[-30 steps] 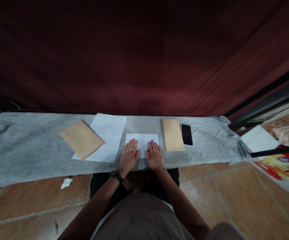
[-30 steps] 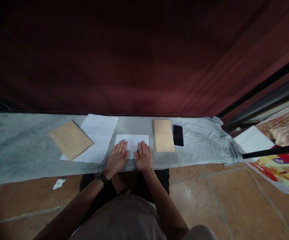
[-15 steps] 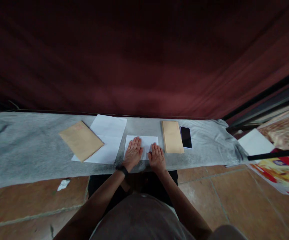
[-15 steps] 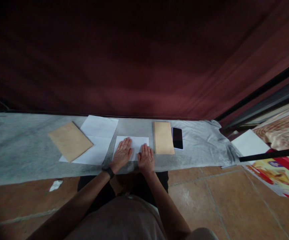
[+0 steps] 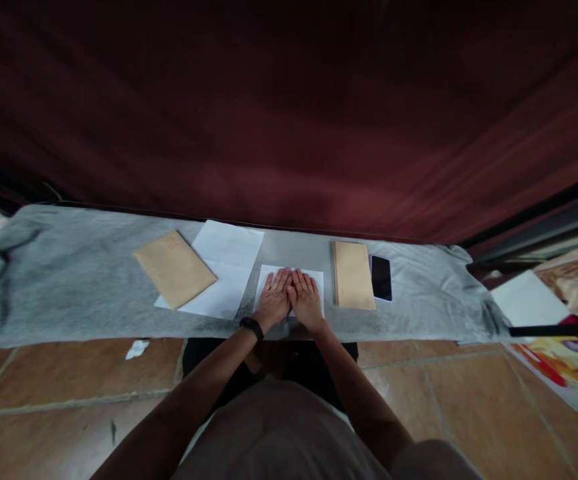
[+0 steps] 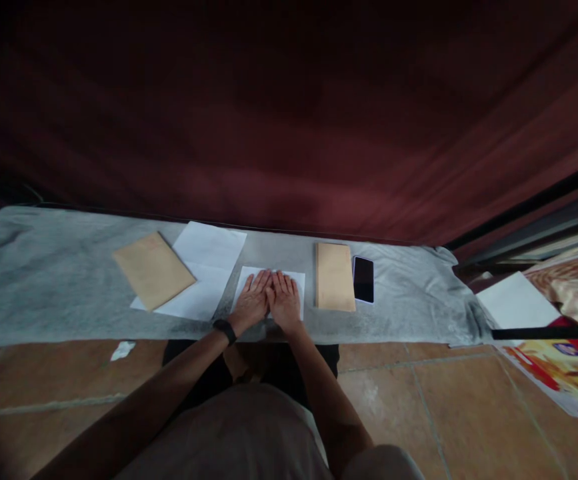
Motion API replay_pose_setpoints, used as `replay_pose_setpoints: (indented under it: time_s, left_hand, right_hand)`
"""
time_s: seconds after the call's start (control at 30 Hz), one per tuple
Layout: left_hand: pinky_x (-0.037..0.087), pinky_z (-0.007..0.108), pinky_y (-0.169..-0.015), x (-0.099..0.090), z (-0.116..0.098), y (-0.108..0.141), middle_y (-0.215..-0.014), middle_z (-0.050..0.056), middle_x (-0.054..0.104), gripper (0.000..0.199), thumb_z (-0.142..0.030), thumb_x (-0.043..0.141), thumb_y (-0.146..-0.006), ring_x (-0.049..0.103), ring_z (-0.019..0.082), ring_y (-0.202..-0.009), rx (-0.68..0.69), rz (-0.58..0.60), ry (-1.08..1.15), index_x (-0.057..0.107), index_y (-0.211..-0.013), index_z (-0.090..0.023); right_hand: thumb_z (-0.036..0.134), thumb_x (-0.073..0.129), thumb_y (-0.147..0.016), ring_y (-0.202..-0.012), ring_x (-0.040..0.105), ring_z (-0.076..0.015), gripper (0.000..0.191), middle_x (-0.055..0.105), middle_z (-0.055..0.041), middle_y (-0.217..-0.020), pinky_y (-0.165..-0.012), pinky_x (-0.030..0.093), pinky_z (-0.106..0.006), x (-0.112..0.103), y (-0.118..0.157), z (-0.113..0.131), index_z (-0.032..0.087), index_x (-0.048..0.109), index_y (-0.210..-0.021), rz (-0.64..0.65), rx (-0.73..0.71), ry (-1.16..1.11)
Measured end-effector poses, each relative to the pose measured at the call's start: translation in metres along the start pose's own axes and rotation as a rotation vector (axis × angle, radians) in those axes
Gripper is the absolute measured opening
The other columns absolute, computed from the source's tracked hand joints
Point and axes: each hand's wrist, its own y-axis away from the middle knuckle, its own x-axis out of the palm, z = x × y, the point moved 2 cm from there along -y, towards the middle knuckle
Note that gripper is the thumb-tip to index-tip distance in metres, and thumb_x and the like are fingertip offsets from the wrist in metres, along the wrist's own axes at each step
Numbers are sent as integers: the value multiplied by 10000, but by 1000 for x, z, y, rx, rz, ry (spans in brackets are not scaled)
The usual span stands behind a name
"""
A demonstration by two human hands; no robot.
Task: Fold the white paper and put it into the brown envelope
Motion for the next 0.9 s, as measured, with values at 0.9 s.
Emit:
replay_pose_setpoints:
  time_s: [0.9]
  left_hand:
    - [157, 449, -1243, -6, 15, 0, -1611, 161, 304, 610, -339, 350, -980, 213, 258, -1519, -125, -21, 21, 346, -1519, -54]
  right_hand:
    - [367, 334, -1055, -1461, 333, -294, 518, 397, -144, -1567, -1174, 258, -518, 3, 11, -24, 158, 386, -1527, -144, 143, 88]
